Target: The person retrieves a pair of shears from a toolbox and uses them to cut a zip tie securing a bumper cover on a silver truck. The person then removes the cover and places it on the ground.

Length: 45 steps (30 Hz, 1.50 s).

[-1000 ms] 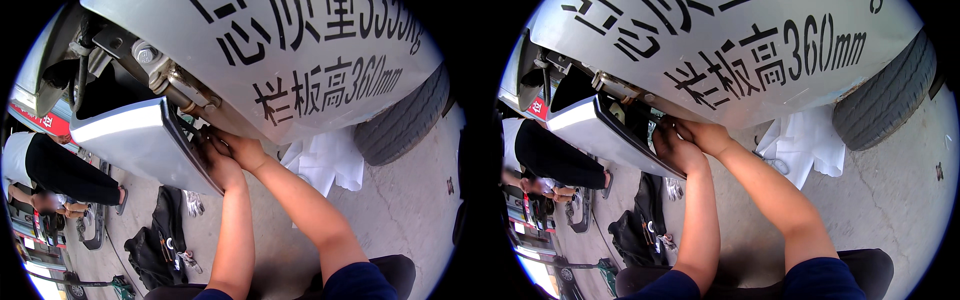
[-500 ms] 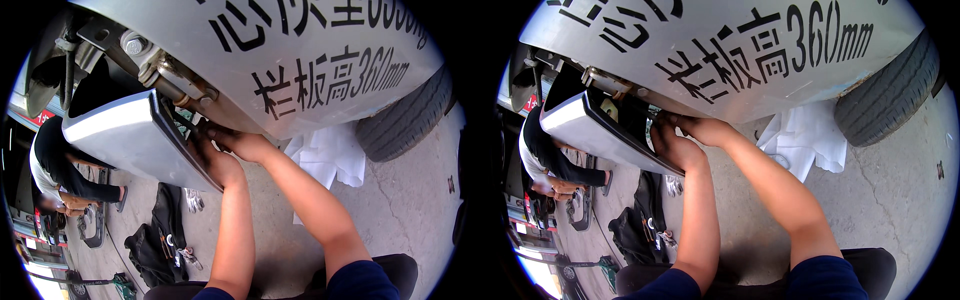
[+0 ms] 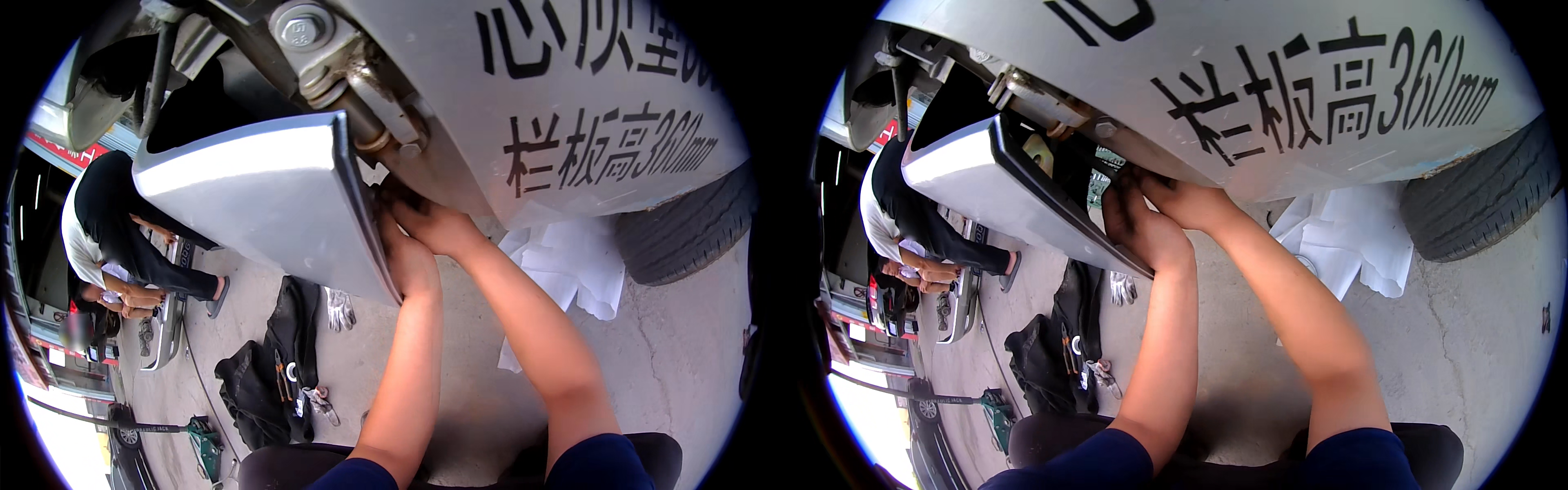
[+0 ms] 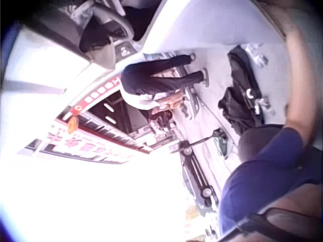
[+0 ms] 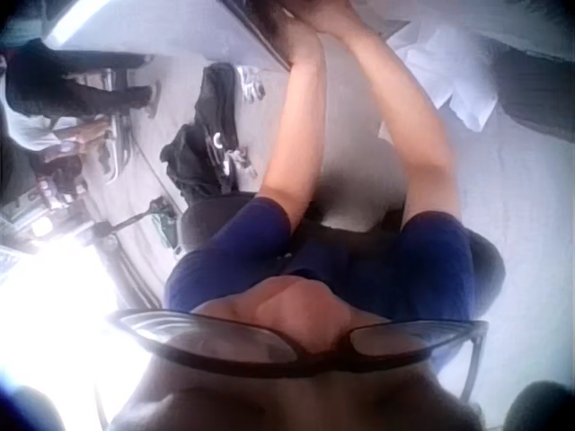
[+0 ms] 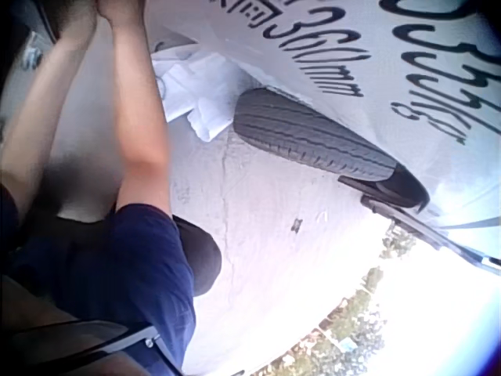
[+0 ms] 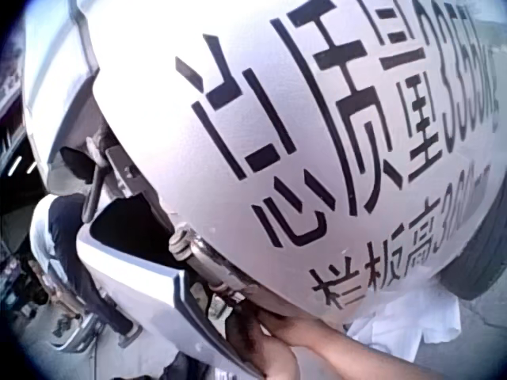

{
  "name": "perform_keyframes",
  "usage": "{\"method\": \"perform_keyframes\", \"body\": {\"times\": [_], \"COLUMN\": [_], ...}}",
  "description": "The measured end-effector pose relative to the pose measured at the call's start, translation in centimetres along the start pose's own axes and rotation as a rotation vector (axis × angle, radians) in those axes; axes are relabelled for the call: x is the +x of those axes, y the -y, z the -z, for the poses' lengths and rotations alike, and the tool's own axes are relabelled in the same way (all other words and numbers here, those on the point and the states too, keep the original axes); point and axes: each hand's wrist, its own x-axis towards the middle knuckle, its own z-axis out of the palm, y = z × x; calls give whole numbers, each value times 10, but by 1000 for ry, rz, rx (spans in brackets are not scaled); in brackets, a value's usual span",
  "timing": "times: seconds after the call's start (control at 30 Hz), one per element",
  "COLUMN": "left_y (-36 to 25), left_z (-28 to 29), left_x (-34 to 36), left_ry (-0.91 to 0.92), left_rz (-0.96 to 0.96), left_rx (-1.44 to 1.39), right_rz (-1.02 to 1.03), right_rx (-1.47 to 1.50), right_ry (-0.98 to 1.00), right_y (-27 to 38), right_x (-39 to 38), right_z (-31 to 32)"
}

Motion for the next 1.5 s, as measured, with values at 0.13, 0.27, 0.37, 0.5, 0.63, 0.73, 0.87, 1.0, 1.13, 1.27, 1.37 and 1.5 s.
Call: {"method": "perform_keyframes", "body": {"times": [0.13, 0.27, 0.37, 0.5, 0.63, 0.73, 0.87, 1.0, 1.13, 1.27, 1.37, 1.5], "left_y": [13, 42, 54, 75, 63, 55, 50, 47, 37, 35, 26, 16], "left_z": [5, 8, 19, 22, 22, 12, 16, 15, 13, 13, 15, 10], "left_x": [1, -11, -15, -18, -19, -22, -20, -18, -12, -7, 1, -1], "left_ry": [41, 132, 152, 264, 233, 226, 195, 186, 161, 106, 63, 38], "left_rz": [-64, -109, -136, -155, -129, -99, -102, -95, -129, -126, -132, -142], "left_rx": [136, 160, 213, 288, 261, 230, 228, 212, 228, 233, 246, 241], "right_rz": [-592, -603, -706, -702, -604, -619, -638, -645, -643, -633, -561, -380], "right_rx": [760, 945, 954, 1010, 1094, 1140, 1073, 1002, 943, 798, 760, 492], "right_ry": [37, 102, 43, 64, 44, 88, 85, 88, 85, 36, -64, -160], "right_y": [8, -6, -6, -59, -65, -94, -75, -61, -45, -30, 2, -11], "right_x": [8, 0, -5, -5, -13, -5, -1, 5, 10, 2, -4, -15], "right_z": [-7, 11, 4, 0, -5, 6, 2, -1, -4, -4, -2, 2]}}
